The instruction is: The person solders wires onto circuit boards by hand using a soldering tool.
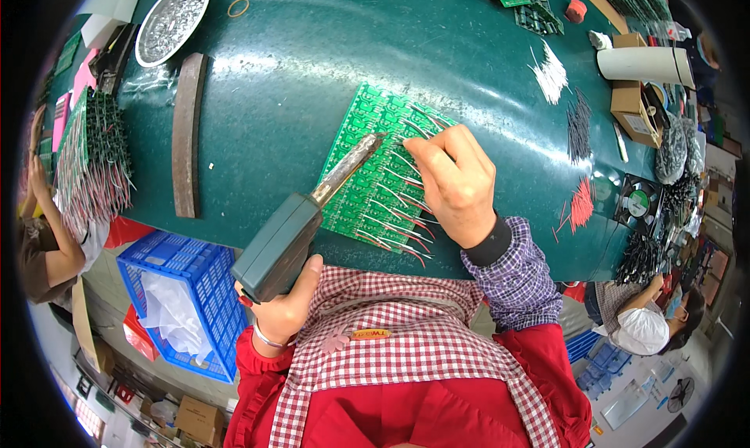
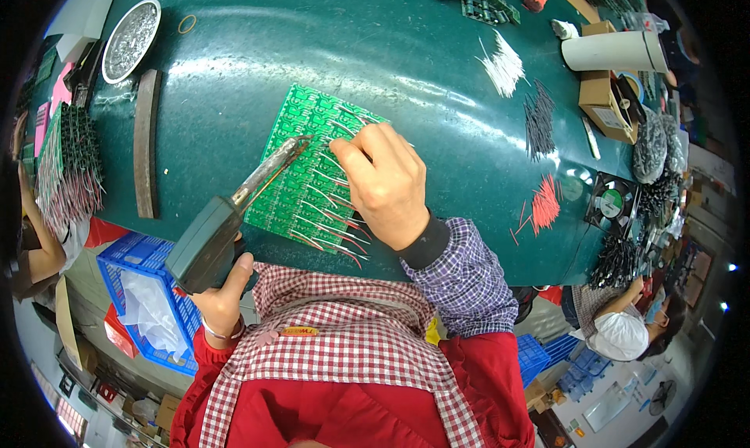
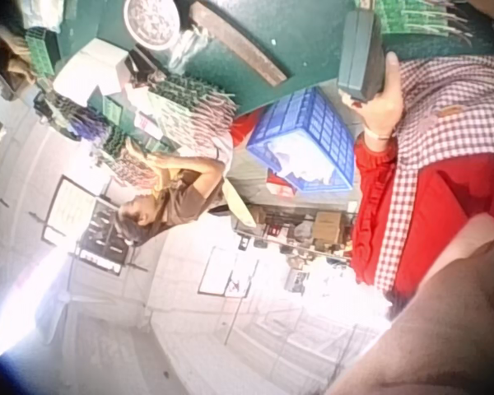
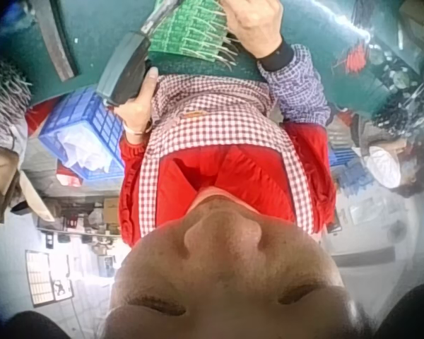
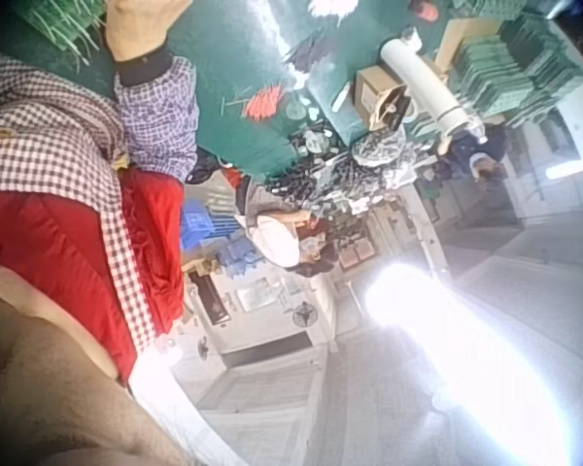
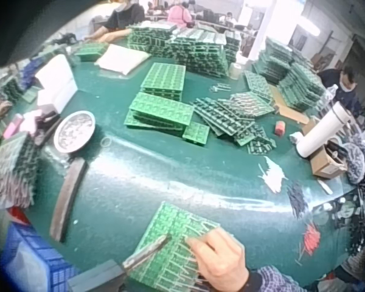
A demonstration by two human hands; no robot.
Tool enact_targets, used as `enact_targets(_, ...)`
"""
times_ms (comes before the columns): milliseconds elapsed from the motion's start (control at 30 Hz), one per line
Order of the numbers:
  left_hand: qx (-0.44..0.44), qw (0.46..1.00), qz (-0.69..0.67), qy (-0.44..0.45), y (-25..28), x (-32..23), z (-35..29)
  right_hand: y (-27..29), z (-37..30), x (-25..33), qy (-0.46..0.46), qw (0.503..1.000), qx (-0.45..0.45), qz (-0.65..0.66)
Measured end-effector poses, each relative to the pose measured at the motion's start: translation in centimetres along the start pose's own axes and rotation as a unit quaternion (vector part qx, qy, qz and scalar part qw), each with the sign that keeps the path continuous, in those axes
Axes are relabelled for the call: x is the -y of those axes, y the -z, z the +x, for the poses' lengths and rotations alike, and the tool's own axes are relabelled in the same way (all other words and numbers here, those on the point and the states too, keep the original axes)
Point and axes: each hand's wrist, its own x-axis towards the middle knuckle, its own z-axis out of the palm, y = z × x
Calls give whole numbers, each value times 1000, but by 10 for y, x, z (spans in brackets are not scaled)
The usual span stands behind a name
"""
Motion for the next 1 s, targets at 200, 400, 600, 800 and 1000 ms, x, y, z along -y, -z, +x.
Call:
enact_targets(200,-48,997,13,-52,-5,0,4,0,0,1,-8,1000,-1,2)
enact_targets(400,3,1000,0,-6,4,3,-5,2,-2,5,19,999,-28,-4)
enact_targets(600,-19,1000,1,-18,1,2,-4,-1,-8,12,1,1000,-12,19)
enact_targets(800,-26,996,52,-72,2,5,-4,-1,-8,12,11,1000,-6,15)
enact_targets(1000,-16,996,55,-73,3,8,-5,-1,-8,13,5,1000,1,11)
